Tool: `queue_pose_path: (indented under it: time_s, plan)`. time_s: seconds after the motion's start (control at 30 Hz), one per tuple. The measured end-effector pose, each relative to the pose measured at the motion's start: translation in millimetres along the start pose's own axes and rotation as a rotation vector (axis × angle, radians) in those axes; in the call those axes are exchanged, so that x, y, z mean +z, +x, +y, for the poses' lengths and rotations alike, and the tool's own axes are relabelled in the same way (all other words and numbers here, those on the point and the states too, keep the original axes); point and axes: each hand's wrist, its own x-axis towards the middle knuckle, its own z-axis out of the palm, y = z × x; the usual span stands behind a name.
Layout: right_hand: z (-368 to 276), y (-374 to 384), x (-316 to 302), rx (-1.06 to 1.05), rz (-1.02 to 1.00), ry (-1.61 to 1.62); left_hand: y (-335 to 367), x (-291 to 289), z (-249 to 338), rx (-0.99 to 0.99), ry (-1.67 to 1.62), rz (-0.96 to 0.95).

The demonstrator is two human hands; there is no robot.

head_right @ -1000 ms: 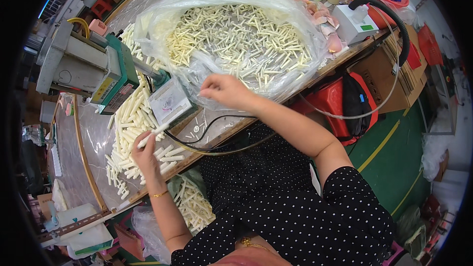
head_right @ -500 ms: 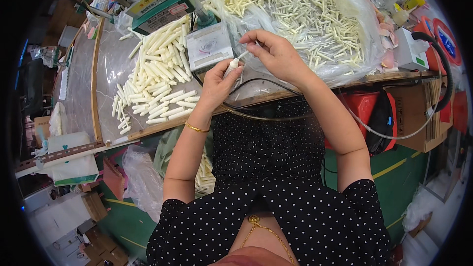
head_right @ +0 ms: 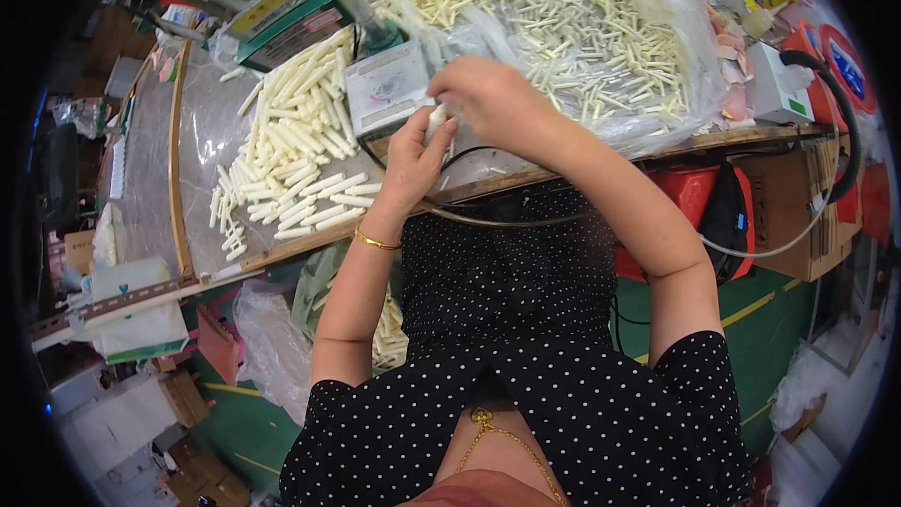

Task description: Manually inserting small plastic components into an assembly fixture on a workbench.

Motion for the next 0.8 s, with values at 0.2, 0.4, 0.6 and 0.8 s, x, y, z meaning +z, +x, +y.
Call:
queue_pose_path:
  time_s: [0.2,0.4,0.6,0.8]
  plan:
    - [-12.0,8.4,1.0,-0.3,-0.099,-0.275,9.8,6.9,-15.1,0.066,-0.031,0.088]
    - [-13.3,27.6,-3.8,-0.135,0.195,-0.05,55.0,-2.1,-33.7,0.167,-0.126,0.442]
    - [122.2,11.6,-56.7,0.088,0.242,-0.624,87.1,-16.6,-62.3,-0.077,-0.352,0.519]
    - [159.8,2.6,-52.5,0.111,0.018,-0.761,84.0,-22.2,-62.0,-0.027,-0.29,0.554]
